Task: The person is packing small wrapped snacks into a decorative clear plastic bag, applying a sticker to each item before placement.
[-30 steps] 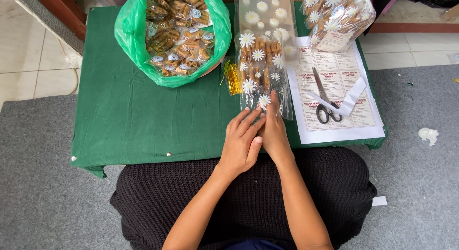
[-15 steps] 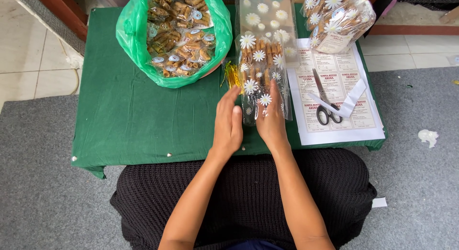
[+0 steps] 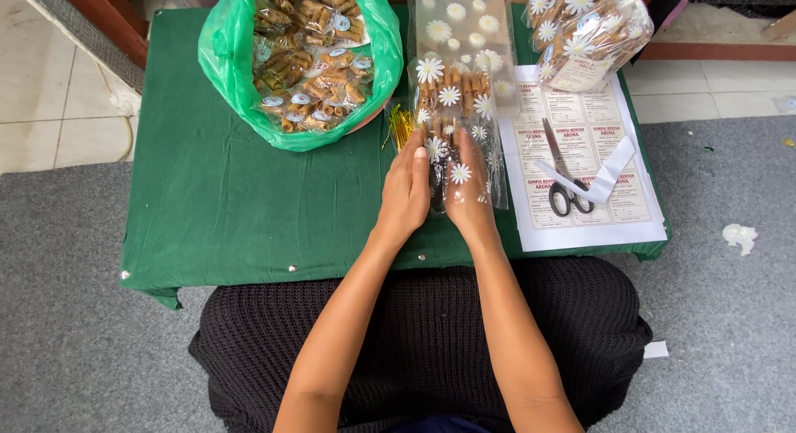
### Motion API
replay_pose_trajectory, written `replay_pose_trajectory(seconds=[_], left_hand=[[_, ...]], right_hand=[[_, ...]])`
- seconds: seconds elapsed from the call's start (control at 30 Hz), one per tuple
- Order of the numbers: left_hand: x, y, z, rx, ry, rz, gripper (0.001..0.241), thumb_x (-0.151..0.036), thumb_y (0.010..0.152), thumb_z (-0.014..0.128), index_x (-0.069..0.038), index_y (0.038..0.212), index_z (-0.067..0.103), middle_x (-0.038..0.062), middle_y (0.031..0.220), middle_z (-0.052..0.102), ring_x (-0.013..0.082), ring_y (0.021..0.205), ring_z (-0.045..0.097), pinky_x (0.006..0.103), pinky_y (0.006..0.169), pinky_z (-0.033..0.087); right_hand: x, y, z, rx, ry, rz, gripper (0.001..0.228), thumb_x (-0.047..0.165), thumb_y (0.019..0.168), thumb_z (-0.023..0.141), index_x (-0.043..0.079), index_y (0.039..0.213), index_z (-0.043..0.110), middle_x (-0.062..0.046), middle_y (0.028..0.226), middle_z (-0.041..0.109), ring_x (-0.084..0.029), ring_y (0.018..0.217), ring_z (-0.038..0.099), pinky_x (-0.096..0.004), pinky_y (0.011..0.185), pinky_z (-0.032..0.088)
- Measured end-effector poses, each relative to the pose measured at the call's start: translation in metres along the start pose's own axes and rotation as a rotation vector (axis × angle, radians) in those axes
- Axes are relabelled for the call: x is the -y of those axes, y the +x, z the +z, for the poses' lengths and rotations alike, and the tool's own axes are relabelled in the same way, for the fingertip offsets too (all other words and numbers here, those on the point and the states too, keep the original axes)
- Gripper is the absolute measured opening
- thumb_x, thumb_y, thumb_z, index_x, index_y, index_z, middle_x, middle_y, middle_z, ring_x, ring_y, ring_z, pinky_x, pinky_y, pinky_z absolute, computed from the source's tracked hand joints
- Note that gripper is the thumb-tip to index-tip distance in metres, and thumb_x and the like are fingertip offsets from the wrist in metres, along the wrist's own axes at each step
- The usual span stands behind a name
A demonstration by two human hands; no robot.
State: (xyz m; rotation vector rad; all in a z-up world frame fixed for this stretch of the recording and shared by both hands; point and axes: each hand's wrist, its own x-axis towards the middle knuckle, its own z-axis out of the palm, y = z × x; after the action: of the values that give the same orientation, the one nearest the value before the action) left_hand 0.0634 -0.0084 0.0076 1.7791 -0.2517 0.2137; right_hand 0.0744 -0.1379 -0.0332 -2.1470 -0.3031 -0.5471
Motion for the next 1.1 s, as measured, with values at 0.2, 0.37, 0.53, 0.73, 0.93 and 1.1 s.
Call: replay_pose_trajectory(seconds=[0.2, 0.37, 0.53, 0.73, 0.93, 1.1], left_hand=[[-0.006, -0.004, -0.002, 0.006, -0.020, 0.005, 0.061, -0.036, 0.114, 0.022, 0.007, 0.156, 0.034, 0.036, 0.157, 0.034, 0.0530, 0.147, 0.032, 0.0617, 0.123, 0.024], [-0.003, -0.007, -0.003, 0.010, -0.016, 0.021, 0.060, -0.034, 0.114, 0.022, 0.005, 0.157, 0.031, 0.035, 0.159, 0.032, 0.0537, 0.148, 0.030, 0.0619, 0.123, 0.024], [-0.012, -0.009, -0.008, 0.001, -0.016, 0.041, 0.058, -0.033, 0.114, 0.021, 0.005, 0.158, 0.029, 0.036, 0.159, 0.031, 0.0546, 0.147, 0.030, 0.0633, 0.122, 0.024], [-0.011, -0.012, -0.008, -0.018, -0.006, 0.085, 0.056, -0.030, 0.113, 0.027, 0.004, 0.158, 0.032, 0.034, 0.158, 0.035, 0.0546, 0.146, 0.033, 0.0632, 0.121, 0.026], [0.000, -0.013, -0.014, -0.048, -0.004, 0.122, 0.052, -0.028, 0.114, 0.028, 0.000, 0.157, 0.037, 0.029, 0.158, 0.038, 0.0511, 0.145, 0.037, 0.0624, 0.120, 0.031], [0.006, 0.000, -0.047, -0.177, 0.272, 0.280, 0.033, -0.021, 0.102, 0.060, -0.013, 0.134, 0.068, 0.009, 0.133, 0.067, 0.0340, 0.122, 0.065, 0.0467, 0.105, 0.052]], right_hand=[[-0.009, -0.009, -0.002, 0.065, 0.015, 0.110, 0.063, 0.001, 0.109, 0.045, 0.003, 0.165, 0.017, -0.029, 0.163, 0.029, -0.048, 0.148, 0.033, -0.056, 0.121, 0.030], [0.044, -0.014, -0.027, 0.134, -0.023, 0.314, 0.073, -0.001, 0.104, 0.045, 0.010, 0.167, 0.009, -0.026, 0.168, 0.019, -0.050, 0.147, 0.033, -0.057, 0.118, 0.033], [0.058, -0.021, -0.036, 0.177, -0.035, 0.430, 0.068, 0.007, 0.107, 0.042, 0.004, 0.166, 0.008, -0.032, 0.166, 0.020, -0.052, 0.147, 0.029, -0.061, 0.117, 0.031], [0.094, -0.044, -0.066, 0.460, -0.128, 0.356, 0.062, 0.013, 0.106, 0.045, -0.004, 0.161, 0.021, -0.033, 0.163, 0.023, -0.045, 0.149, 0.027, -0.056, 0.119, 0.029], [0.141, -0.027, -0.108, 0.487, -0.176, 0.296, 0.050, 0.012, 0.100, 0.056, -0.003, 0.148, 0.051, -0.032, 0.144, 0.053, -0.044, 0.131, 0.054, -0.056, 0.108, 0.045], [0.139, -0.001, -0.095, 0.425, -0.159, 0.113, 0.019, 0.024, 0.094, 0.072, 0.018, 0.112, 0.078, -0.003, 0.087, 0.078, -0.021, 0.082, 0.075, -0.032, 0.064, 0.060]])
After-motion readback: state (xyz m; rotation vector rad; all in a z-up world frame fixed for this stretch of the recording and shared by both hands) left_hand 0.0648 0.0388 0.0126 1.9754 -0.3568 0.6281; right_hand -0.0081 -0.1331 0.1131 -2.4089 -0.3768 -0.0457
